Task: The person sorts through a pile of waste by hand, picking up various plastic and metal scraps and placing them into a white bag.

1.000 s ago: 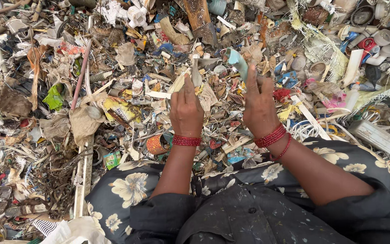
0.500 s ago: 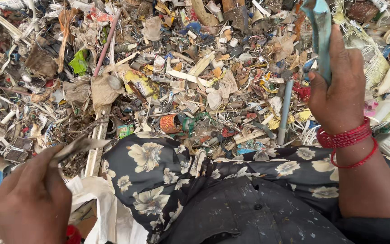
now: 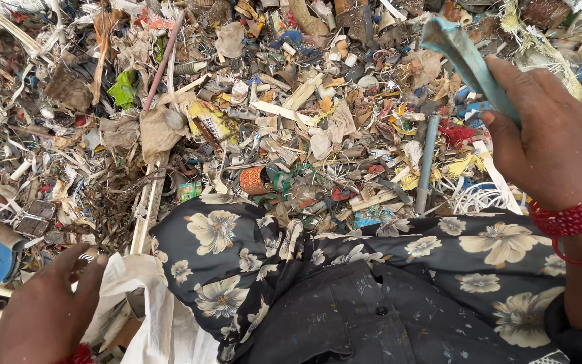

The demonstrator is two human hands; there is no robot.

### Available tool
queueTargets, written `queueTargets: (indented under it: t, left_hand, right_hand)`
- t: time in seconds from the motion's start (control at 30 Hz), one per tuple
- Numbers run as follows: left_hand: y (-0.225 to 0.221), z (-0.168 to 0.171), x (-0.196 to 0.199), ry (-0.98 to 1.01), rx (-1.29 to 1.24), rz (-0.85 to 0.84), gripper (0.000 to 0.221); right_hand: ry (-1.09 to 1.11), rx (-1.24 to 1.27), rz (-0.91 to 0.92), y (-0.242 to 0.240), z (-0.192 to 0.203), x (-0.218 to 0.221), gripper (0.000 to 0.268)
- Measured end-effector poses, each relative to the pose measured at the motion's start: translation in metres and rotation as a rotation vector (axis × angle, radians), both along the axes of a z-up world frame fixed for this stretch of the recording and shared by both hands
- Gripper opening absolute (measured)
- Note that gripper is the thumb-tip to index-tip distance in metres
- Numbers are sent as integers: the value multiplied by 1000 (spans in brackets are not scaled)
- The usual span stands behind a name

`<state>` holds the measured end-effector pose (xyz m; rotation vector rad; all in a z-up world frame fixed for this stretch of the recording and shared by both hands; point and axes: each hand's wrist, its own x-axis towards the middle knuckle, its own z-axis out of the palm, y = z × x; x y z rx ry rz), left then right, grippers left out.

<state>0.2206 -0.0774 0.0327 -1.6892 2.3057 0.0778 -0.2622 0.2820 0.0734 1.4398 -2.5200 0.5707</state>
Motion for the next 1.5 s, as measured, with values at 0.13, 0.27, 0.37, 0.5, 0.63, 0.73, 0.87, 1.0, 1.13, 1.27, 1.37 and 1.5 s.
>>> queueTargets:
  t: [0.13, 0.27, 0.37, 0.5, 0.63, 0.73, 0.87, 1.0, 1.13, 1.27, 1.37, 1.5]
  left_hand:
    - [25, 54, -134, 177, -125, -318, 48]
    - [34, 65, -240, 606, 6, -558, 45]
    - [37, 21, -292, 626, 122, -518, 45]
    - [24, -53, -329, 293, 513, -508, 54]
    - [6, -97, -339, 346, 399, -572, 52]
    - [11, -110, -348, 422, 416, -584, 53]
    - [24, -119, -359, 295, 513, -550, 53]
    - [26, -121, -366, 333, 508, -622, 51]
    - [29, -117, -364, 356, 501, -612, 53]
    - [28, -107, -367, 308, 524, -608, 54]
    - [33, -104, -362, 333, 522, -623, 55]
    - [35, -93, -367, 345, 498, -604, 51]
  right_hand:
    - [84, 84, -62, 0, -13, -21, 37]
    - [-129, 266, -68, -14, -70, -87, 32]
    - [-372, 671, -152, -36, -122, -149, 75]
    - [-320, 866, -163, -77, -201, -203, 46]
    - [-232, 773, -238, -153, -282, -218, 40]
    - [-80, 507, -302, -211, -347, -201, 39]
    - [207, 639, -329, -244, -408, -180, 28]
    - [-43, 904, -339, -246, -411, -200, 37]
    - [-110, 1218, -45, -204, -393, -198, 38]
    - [-134, 1366, 276, -136, -380, -173, 42]
    - [-337, 1074, 307, -93, -366, -157, 52]
    - [-237, 1100, 234, -95, -314, -158, 74]
